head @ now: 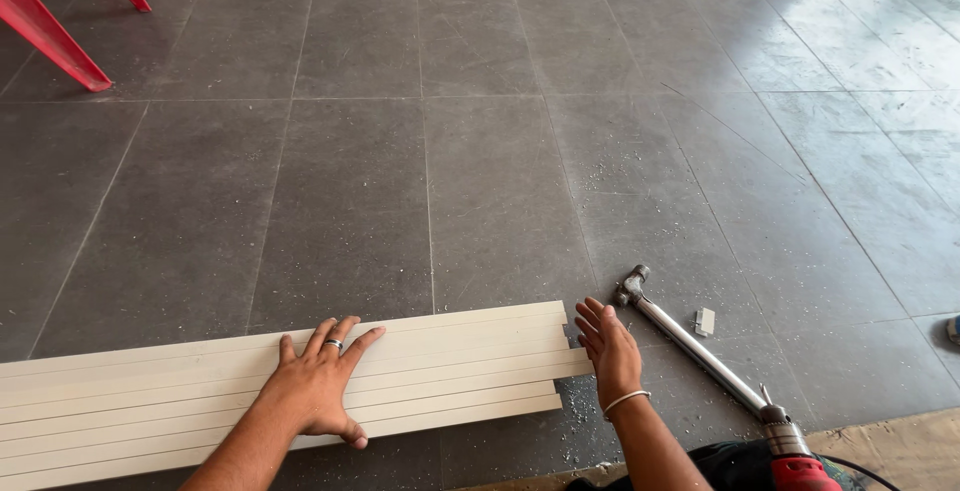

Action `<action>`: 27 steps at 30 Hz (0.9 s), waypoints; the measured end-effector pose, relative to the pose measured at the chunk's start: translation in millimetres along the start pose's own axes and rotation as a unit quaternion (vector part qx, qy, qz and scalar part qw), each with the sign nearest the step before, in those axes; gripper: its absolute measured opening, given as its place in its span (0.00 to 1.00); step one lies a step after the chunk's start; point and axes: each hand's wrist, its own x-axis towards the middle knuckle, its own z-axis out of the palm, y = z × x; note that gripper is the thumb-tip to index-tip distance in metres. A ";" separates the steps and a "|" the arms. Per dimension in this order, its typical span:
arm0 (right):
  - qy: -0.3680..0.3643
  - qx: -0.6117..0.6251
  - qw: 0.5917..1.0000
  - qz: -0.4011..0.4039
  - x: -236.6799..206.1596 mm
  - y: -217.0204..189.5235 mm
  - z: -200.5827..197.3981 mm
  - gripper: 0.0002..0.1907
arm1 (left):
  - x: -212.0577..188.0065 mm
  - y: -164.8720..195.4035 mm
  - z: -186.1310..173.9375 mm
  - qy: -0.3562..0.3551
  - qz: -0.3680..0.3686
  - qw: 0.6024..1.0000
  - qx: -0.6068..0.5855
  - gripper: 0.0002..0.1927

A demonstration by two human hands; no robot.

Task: The person sits on the floor and uses a red electric drill to bore a hole into the end of each of a set of long white strips, holding each strip steady with the other hand. After drilling, the person gathers the drilled strips and stacks them together on the floor.

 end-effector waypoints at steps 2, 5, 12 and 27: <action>-0.004 -0.021 0.999 -0.032 -1.0 1.9 8.1 0.35 | 4.6 -1.3 3.7 0.008 -0.008 1.000 -0.022 0.83; -0.018 -0.017 0.999 -0.046 -5.8 5.3 16.7 0.36 | 16.2 3.2 11.7 0.051 -0.019 0.997 -0.062 0.81; -0.019 0.005 0.999 -0.027 -22.1 5.3 34.6 0.36 | 40.1 25.1 19.9 0.149 -0.032 0.984 -0.087 0.56; -0.098 -0.057 0.993 0.023 -32.5 -0.6 50.0 0.41 | 45.6 110.1 19.1 0.231 0.031 0.966 -0.111 0.53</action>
